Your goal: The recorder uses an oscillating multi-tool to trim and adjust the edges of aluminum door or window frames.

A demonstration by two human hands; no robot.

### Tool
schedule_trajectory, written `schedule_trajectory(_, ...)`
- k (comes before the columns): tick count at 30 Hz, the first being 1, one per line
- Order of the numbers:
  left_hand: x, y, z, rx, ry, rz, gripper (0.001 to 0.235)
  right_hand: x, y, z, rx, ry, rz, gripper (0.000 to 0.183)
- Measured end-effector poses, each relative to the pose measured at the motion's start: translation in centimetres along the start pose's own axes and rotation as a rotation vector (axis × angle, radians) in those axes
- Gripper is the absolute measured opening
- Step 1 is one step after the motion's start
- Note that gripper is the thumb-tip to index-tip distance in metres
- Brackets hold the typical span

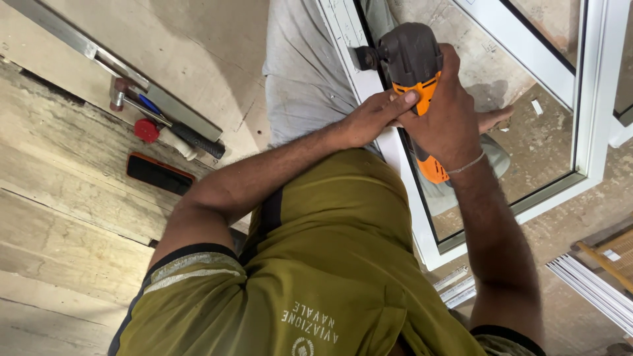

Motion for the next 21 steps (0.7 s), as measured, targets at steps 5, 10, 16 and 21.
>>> schedule_trajectory(5, -0.12, 0.05, 0.23, 0.021, -0.005, 0.034, 0.062, 0.15, -0.09, -0.03, 0.005, 0.006, -0.011, 0.09)
schedule_trajectory(10, 0.27, 0.02, -0.04, -0.014, 0.068, -0.021, 0.06, 0.01, -0.09, 0.16, 0.014, 0.031, -0.008, 0.09)
schedule_trajectory(16, -0.18, -0.26, 0.04, -0.02, 0.032, -0.112, 0.054, -0.26, -0.06, 0.16, 0.012, 0.009, -0.025, 0.091)
schedule_trajectory(21, 0.54, -0.13, 0.02, -0.022, 0.023, -0.108, 0.056, -0.12, -0.12, 0.01, 0.002, 0.013, -0.042, 0.091)
Point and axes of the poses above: each hand's wrist, its own y-axis towards the middle knuckle, its own z-axis out of the palm, x = y × z, the point moved 9 cm from there along y, towards the middle knuckle, and after that the axes turned 8 degrees about y, right-handed, at the moved point
